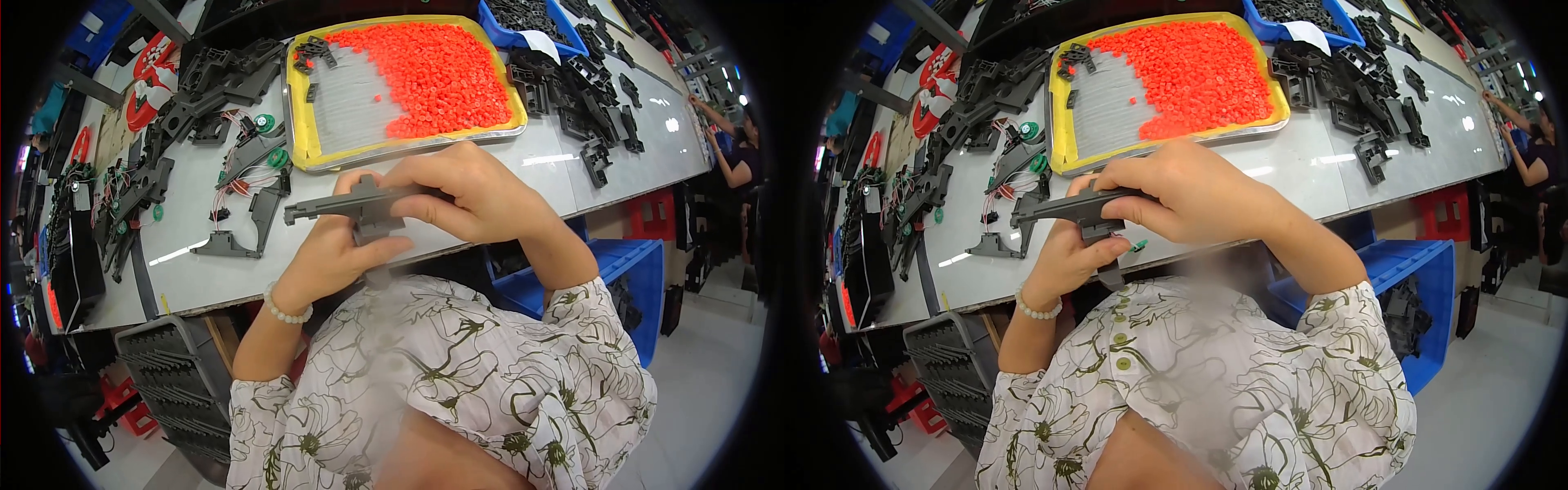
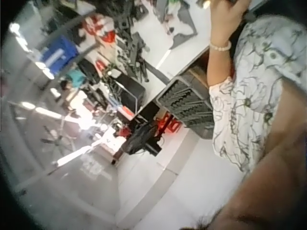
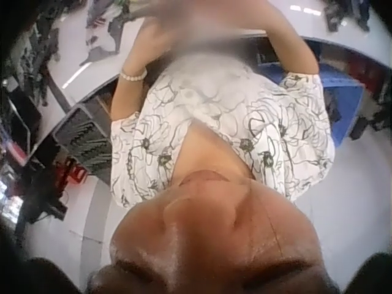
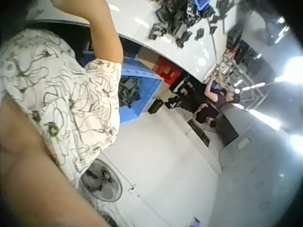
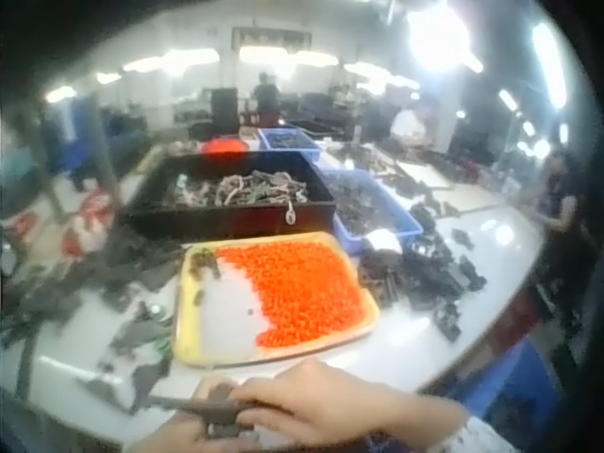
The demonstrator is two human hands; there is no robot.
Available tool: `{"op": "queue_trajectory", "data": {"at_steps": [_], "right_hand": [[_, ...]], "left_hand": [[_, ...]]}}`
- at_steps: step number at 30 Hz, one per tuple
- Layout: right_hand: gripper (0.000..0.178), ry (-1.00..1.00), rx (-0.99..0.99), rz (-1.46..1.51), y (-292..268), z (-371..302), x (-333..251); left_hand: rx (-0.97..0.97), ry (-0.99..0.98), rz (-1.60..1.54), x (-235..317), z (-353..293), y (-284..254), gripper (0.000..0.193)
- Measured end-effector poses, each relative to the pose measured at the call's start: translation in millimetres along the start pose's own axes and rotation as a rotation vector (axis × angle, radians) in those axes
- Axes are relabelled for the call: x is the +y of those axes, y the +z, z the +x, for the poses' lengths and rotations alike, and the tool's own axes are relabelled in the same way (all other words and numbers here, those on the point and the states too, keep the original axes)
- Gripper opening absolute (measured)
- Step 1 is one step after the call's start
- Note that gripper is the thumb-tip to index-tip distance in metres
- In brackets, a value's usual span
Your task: The person assembles plastic components of a device by connecting internal wires and snap-fitting the outer plastic housing by hand.
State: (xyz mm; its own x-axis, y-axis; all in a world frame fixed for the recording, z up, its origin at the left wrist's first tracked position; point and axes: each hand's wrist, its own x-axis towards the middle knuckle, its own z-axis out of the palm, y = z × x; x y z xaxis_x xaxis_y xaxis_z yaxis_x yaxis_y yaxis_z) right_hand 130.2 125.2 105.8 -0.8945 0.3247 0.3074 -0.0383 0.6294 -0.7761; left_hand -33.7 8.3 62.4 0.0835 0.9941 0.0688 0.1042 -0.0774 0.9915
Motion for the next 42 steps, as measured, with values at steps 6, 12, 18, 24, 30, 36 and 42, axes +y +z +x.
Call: {"op": "queue_trajectory", "data": {"at_steps": [6, 12, 18, 24, 30, 36, 42], "right_hand": [[0.015, 0.000, 0.060, -0.032, 11, -5, -6], [0.017, 0.001, 0.061, 0.000, 6, 2, -1], [0.019, -0.075, 0.036, -0.003, 5, 1, -3], [0.018, -0.013, 0.041, -0.001, 10, 1, 0], [0.029, 0.250, 0.044, 0.422, -23, -15, 5], [0.020, 0.484, 0.491, -0.265, -79, -67, 80], [0.018, 0.558, 0.544, -0.383, -83, -70, 104]], "left_hand": [[-0.113, 0.009, 0.286, 10, -2, -8, 0.046], [-0.090, -0.001, 0.183, 8, 5, -11, 0.046], [-0.074, 0.032, 0.173, -8, -7, -7, 0.045], [0.028, -0.208, -0.131, -8, -11, -8, 0.060], [0.100, -0.152, -0.277, -25, -20, -12, 0.083], [0.162, 0.132, -0.603, -19, -12, -13, 0.094], [0.093, 0.190, -0.977, -33, -8, -12, 0.097]]}}
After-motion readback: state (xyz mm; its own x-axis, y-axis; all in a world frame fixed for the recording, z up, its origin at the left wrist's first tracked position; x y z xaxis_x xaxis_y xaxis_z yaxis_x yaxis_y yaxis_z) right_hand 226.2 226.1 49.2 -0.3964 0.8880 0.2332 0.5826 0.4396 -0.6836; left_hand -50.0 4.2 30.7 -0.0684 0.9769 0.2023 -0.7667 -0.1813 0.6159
